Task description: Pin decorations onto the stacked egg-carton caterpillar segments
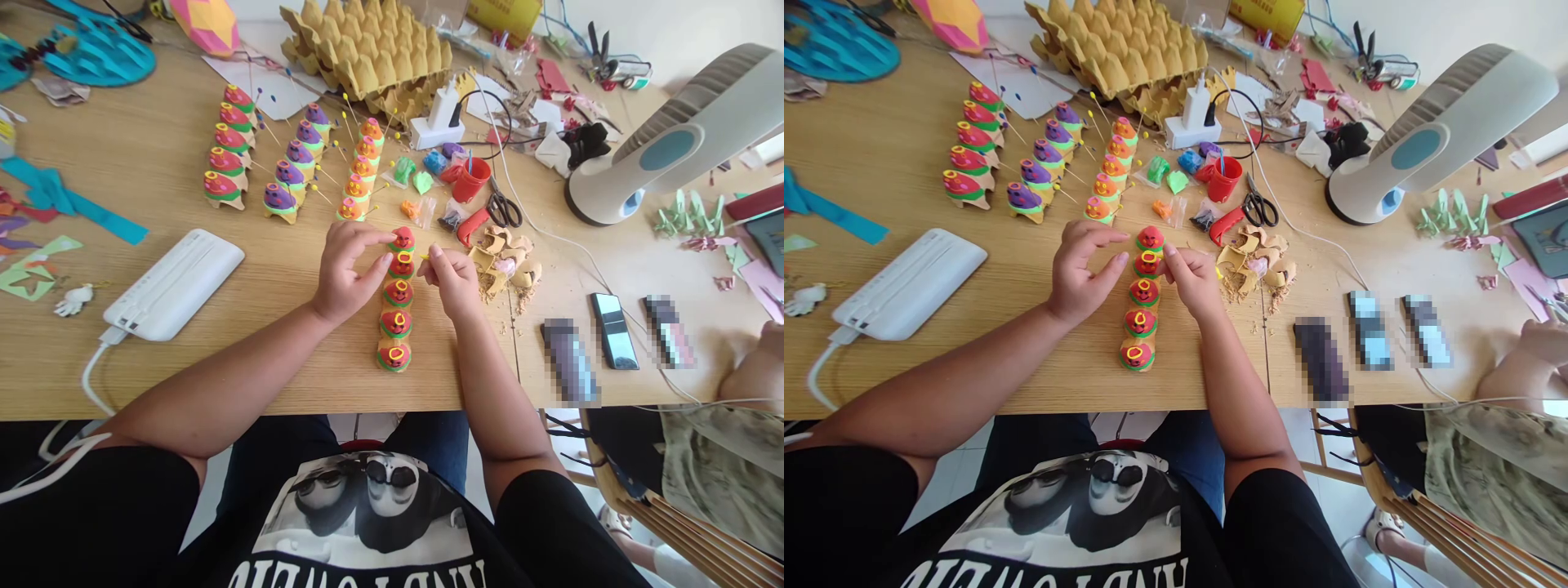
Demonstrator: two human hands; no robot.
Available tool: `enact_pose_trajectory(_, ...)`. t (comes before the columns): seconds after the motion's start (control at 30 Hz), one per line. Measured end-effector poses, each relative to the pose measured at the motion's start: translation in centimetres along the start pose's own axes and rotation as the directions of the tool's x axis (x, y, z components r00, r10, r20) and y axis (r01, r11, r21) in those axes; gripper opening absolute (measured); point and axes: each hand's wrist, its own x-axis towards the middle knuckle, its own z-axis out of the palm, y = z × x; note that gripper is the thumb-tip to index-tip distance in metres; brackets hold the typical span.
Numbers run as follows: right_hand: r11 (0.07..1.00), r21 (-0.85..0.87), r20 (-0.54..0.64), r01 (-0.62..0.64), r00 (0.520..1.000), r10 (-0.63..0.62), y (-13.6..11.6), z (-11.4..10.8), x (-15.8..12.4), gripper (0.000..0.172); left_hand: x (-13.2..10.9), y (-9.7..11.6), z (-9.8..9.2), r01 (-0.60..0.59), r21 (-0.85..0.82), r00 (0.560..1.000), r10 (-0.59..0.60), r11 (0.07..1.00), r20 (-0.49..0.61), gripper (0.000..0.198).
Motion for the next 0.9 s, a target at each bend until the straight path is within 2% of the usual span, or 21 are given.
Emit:
enact_pose_trajectory(0.13,0.999,-0.039,0.055,0.026,0.998,-0.024,-0.5,0.3,0.0,0.055,0.1,0.3,0.0,-0.062,-0.035,0.993,0.065,0.997,0.102,0.025)
enact_pose_trajectory(0.37,0.997,-0.061,0.16,0.041,0.987,-0.031,-0.4,0.5,0.0,0.05,0.3,0.1,0.3,-0.075,-0.042,0.986,0.08,0.996,0.148,0.019)
enact_pose_trajectory(0.5,0.996,-0.072,0.206,0.048,0.978,-0.032,-0.7,0.3,-0.1,0.052,0.3,-0.1,0.3,-0.067,-0.045,0.987,0.072,0.997,0.147,0.017)
enact_pose_trajectory(0.7,0.987,-0.129,0.27,0.095,0.961,-0.057,-1.2,0.1,-0.2,0.064,0.3,-0.2,0.3,-0.082,-0.034,0.984,0.086,0.996,0.159,0.017)
enact_pose_trajectory(0.9,0.982,-0.169,0.278,0.083,0.96,-0.034,-1.3,0.2,-0.2,0.067,0.4,-0.2,0.2,-0.131,-0.026,0.982,0.133,0.991,0.137,0.015)
